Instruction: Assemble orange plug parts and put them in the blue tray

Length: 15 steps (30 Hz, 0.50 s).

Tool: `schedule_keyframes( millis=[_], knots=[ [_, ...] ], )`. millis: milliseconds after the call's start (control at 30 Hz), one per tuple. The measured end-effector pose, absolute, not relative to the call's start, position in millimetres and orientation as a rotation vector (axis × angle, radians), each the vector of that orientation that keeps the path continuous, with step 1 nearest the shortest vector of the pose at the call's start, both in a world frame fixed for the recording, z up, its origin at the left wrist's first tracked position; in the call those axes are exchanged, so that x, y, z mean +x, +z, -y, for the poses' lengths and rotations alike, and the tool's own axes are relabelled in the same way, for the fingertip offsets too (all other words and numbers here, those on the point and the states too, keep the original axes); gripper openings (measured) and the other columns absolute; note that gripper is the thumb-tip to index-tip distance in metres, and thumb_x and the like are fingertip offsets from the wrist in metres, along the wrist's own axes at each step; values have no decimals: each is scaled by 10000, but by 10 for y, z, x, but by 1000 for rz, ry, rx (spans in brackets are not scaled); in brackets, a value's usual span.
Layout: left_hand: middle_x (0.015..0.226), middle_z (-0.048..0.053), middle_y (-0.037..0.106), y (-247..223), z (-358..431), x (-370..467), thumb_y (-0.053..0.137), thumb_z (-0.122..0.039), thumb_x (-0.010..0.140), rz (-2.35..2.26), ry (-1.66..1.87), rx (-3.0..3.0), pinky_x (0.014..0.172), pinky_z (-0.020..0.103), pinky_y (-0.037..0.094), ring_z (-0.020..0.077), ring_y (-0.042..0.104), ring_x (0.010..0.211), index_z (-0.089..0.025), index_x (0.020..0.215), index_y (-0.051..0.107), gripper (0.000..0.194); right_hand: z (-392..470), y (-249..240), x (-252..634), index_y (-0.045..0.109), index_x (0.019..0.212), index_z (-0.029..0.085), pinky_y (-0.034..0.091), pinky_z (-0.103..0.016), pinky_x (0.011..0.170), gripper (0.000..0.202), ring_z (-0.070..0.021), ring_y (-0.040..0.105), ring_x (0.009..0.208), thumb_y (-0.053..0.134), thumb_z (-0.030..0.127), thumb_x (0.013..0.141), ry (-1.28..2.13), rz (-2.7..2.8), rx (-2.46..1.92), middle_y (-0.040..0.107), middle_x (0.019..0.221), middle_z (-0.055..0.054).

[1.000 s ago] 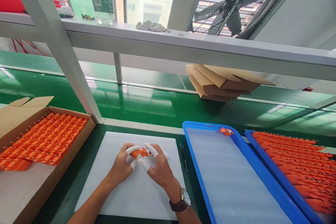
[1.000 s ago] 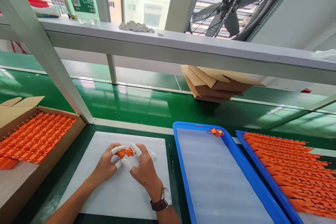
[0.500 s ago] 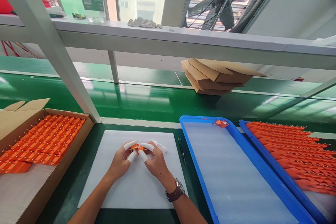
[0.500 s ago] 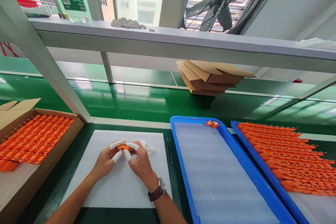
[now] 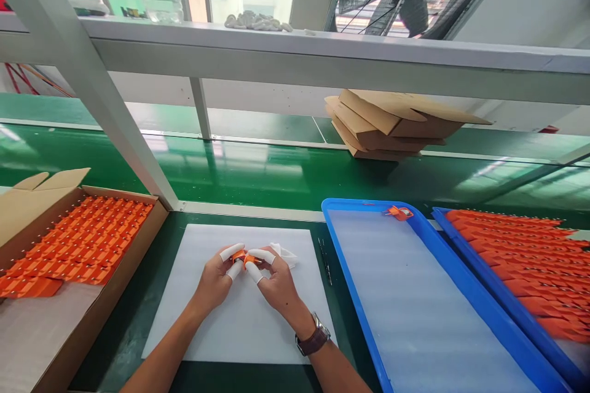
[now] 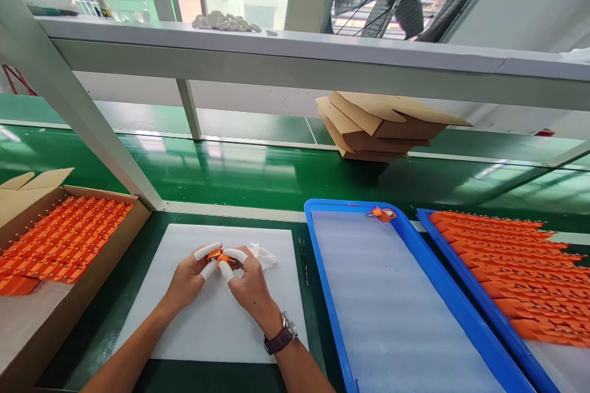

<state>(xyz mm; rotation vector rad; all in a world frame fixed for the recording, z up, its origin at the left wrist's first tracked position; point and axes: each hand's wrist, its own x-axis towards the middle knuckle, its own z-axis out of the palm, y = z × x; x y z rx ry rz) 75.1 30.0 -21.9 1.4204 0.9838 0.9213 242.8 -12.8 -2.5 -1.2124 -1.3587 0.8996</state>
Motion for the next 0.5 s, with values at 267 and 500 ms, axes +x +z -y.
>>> schedule_keyframes(
  millis=[267,500],
  knots=[
    [1350,69,661,-140,-282,748,641,-388,929,-943,874,1362,1130,443,495,249,623,1266,-252,1314,648,407,98,-71,2468,699,1102,249,611,-369,852,187,-212,658,960,650,250,921,887,1319,-1220,663,1046,-61],
    [1264,80,695,-201,-265,769,631,-382,932,-1026,972,1428,1019,441,584,253,683,1153,-241,1235,682,337,155,-72,2362,656,1116,241,574,-365,803,209,-194,624,889,618,174,921,705,1455,-1200,648,1029,-56]
  ],
)
